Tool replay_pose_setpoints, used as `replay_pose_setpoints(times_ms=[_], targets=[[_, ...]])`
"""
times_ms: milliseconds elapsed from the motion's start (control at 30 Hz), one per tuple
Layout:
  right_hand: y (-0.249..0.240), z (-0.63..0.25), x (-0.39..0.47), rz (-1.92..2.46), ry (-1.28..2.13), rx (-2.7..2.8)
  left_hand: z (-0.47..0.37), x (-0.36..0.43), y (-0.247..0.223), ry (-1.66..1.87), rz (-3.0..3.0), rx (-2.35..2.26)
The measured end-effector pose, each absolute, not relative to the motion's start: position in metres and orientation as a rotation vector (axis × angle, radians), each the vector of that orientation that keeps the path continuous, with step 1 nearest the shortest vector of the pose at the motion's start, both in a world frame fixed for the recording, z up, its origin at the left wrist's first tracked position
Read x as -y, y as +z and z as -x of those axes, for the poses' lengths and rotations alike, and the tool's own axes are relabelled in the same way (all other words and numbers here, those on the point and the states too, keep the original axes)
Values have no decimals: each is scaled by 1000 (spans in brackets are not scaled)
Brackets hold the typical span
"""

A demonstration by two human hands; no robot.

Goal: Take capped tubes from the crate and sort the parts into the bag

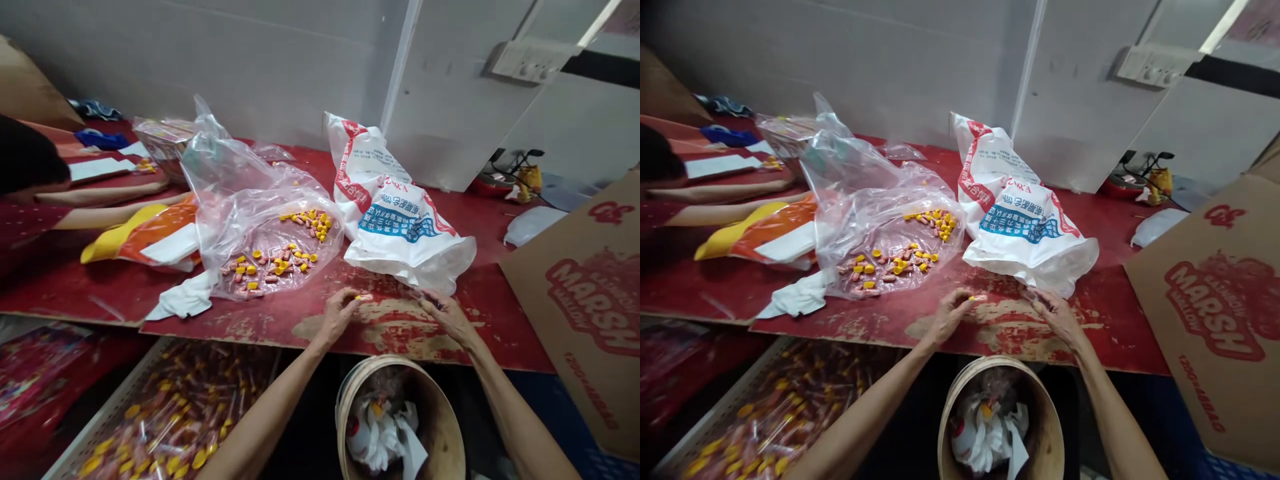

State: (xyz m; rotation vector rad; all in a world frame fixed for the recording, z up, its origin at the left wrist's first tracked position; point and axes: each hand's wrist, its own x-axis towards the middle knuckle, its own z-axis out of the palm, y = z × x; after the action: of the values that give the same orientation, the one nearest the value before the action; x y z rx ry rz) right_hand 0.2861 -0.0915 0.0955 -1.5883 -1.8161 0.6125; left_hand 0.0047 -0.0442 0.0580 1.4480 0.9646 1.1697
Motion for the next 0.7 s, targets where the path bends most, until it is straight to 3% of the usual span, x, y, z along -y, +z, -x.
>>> replay_pose_setpoints(times_ms=[133, 333, 700], targets=[[107, -249, 97, 1449, 741, 2064, -23, 62, 71, 1128, -1235, -876], [106, -222, 93, 1383, 668, 2190, -26, 73, 75, 1158, -1033, -864], [106, -191, 90, 1450, 259, 2429, -32, 83, 69, 1261, -872, -883]])
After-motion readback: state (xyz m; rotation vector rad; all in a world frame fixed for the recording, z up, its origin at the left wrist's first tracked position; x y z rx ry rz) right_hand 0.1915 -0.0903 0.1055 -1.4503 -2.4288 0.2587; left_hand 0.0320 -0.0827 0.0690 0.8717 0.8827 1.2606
